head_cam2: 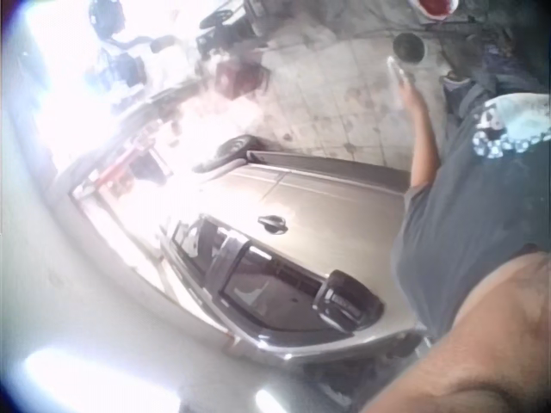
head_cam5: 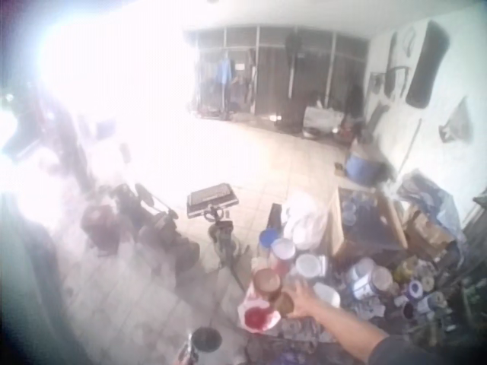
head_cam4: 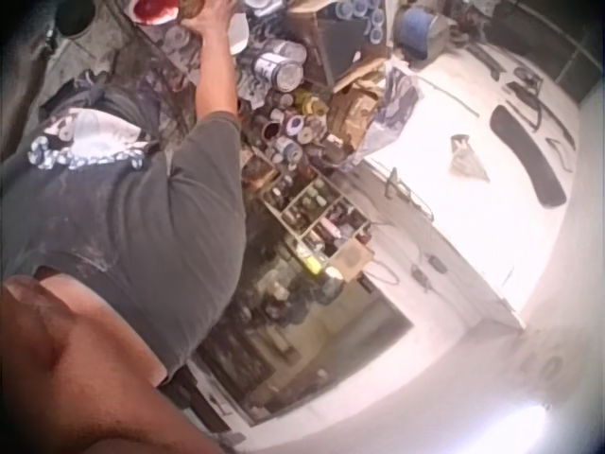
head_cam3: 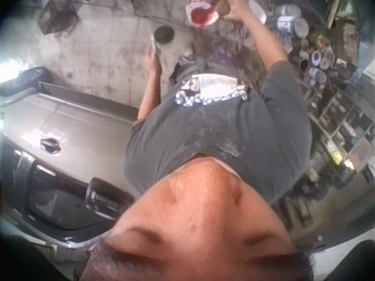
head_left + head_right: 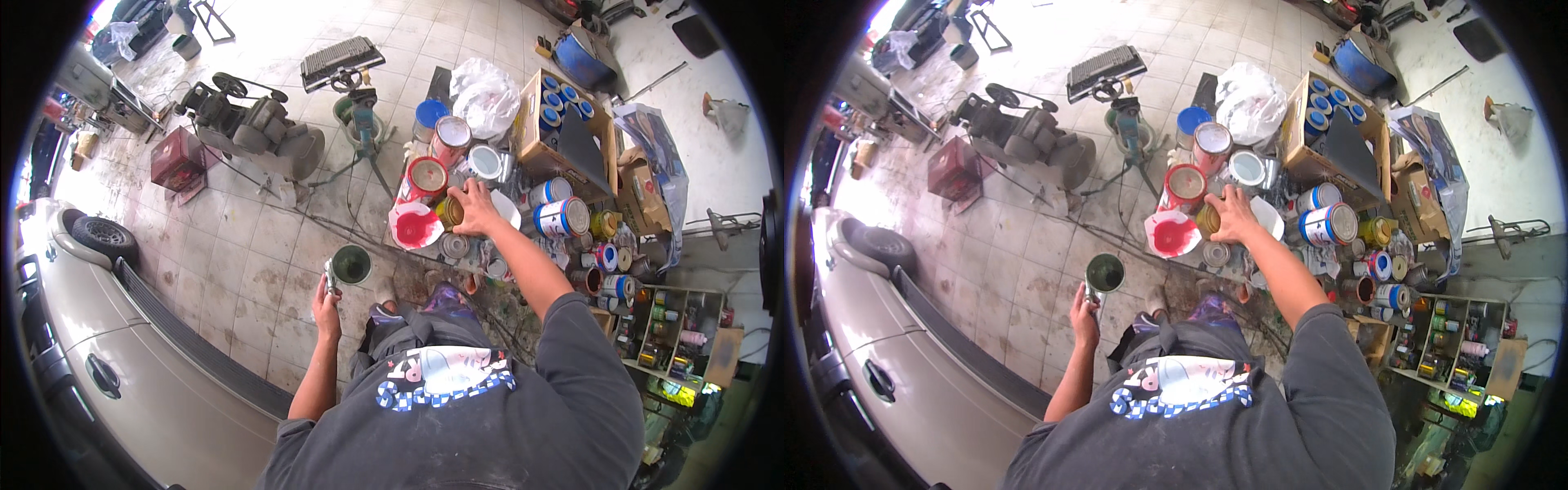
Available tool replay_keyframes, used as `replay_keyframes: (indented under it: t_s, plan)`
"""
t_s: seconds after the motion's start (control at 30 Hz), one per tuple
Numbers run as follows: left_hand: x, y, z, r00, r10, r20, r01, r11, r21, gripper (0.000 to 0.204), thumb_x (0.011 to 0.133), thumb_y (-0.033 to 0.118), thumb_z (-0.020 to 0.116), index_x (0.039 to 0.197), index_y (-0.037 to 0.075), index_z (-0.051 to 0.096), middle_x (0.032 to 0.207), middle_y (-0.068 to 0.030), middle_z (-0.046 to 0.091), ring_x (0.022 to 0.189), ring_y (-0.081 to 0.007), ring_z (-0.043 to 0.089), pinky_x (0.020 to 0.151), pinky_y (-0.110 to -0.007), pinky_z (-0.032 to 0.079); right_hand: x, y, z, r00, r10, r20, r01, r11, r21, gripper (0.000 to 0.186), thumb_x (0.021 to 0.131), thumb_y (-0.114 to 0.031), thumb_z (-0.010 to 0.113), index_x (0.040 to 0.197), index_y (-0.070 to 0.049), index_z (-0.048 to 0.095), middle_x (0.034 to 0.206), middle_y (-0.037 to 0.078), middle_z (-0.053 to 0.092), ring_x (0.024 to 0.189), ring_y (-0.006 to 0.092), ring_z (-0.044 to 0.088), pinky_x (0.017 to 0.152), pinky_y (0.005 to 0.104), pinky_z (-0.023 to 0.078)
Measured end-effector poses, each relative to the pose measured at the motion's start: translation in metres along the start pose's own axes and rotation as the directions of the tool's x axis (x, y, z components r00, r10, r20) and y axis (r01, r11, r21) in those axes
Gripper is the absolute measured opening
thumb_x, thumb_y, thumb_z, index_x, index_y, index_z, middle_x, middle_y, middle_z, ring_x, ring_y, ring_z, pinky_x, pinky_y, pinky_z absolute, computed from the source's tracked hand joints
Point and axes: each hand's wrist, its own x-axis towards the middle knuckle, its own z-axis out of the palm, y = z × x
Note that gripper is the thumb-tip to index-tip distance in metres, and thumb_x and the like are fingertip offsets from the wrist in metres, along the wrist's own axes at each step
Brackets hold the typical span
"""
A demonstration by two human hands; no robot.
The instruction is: The person handles a paint spray gun, opens a paint can, and pours green paint into the spray gun's container. They then close the can and set it down.
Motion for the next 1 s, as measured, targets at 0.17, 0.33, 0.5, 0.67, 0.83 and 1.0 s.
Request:
replay_keyframes:
  t_s: [0.17,0.33,0.5,0.67,0.83,1.0]
  plan:
    - [-0.011,-0.003,0.007,0.995,-0.062,-0.077,0.064,0.998,0.029,0.075,0.079,0.003,0.053,0.153,-0.007,0.047,0.107,-0.0107,0.065,0.090,-0.0168,0.058,0.084,-0.028,0.047,-0.004,-0.009,0.015,0.985,0.105,-0.140,-0.095,0.993,0.074,0.080,0.064,-0.042,0.092,0.131,-0.022,0.054,0.124,0.014,0.042,0.118,0.0371,0.043,0.104,0.0504,0.039]
    - [-0.028,-0.005,0.005,0.983,-0.061,-0.172,0.039,0.991,-0.128,0.074,0.081,0.003,0.052,0.154,-0.005,0.046,0.106,-0.0103,0.065,0.090,-0.0178,0.060,0.084,-0.029,0.049,-0.007,-0.006,0.014,0.869,0.263,-0.419,-0.081,0.911,0.403,0.079,0.067,-0.042,0.095,0.130,-0.014,0.055,0.125,0.016,0.047,0.121,0.0375,0.047,0.104,0.0495,0.042]
    - [-0.044,-0.006,0.005,0.974,-0.070,-0.214,0.035,0.986,-0.163,0.074,0.082,0.002,0.049,0.156,-0.004,0.043,0.102,-0.0095,0.064,0.088,-0.0172,0.060,0.084,-0.028,0.048,0.035,-0.002,-0.007,0.831,0.093,-0.549,0.136,0.922,0.362,0.081,0.072,-0.050,0.092,0.139,-0.015,0.062,0.126,0.015,0.057,0.122,0.0339,0.054,0.105,0.0448,0.046]
    - [-0.061,-0.001,0.016,0.955,-0.146,-0.257,0.092,0.973,-0.211,0.075,0.082,0.000,0.048,0.156,-0.006,0.041,0.101,-0.0093,0.064,0.088,-0.0174,0.059,0.085,-0.029,0.048,0.084,-0.040,0.002,0.954,-0.060,-0.294,0.093,0.991,0.097,0.092,0.068,-0.067,0.086,0.143,-0.021,0.061,0.143,0.018,0.050,0.136,0.0392,0.045,0.115,0.0544,0.037]
    - [-0.073,-0.008,0.016,0.943,-0.191,-0.274,0.132,0.966,-0.221,0.075,0.081,-0.001,0.048,0.156,-0.006,0.042,0.102,-0.0102,0.064,0.090,-0.0175,0.061,0.084,-0.029,0.050,0.050,-0.010,-0.004,0.970,0.092,-0.227,-0.042,0.976,0.214,0.110,0.065,-0.068,0.086,0.158,-0.028,0.043,0.151,0.019,0.044,0.142,0.0416,0.040,0.118,0.0563,0.031]
    - [-0.077,-0.024,0.008,0.947,-0.176,-0.268,0.105,0.960,-0.260,0.074,0.081,-0.002,0.048,0.155,-0.007,0.042,0.103,-0.0110,0.064,0.088,-0.0182,0.062,0.082,-0.030,0.051,0.008,0.005,0.001,0.967,0.220,0.130,-0.217,0.976,-0.035,0.122,0.063,-0.066,0.088,0.163,-0.031,0.030,0.152,0.023,0.042,0.140,0.0430,0.043,0.114,0.0642,0.031]
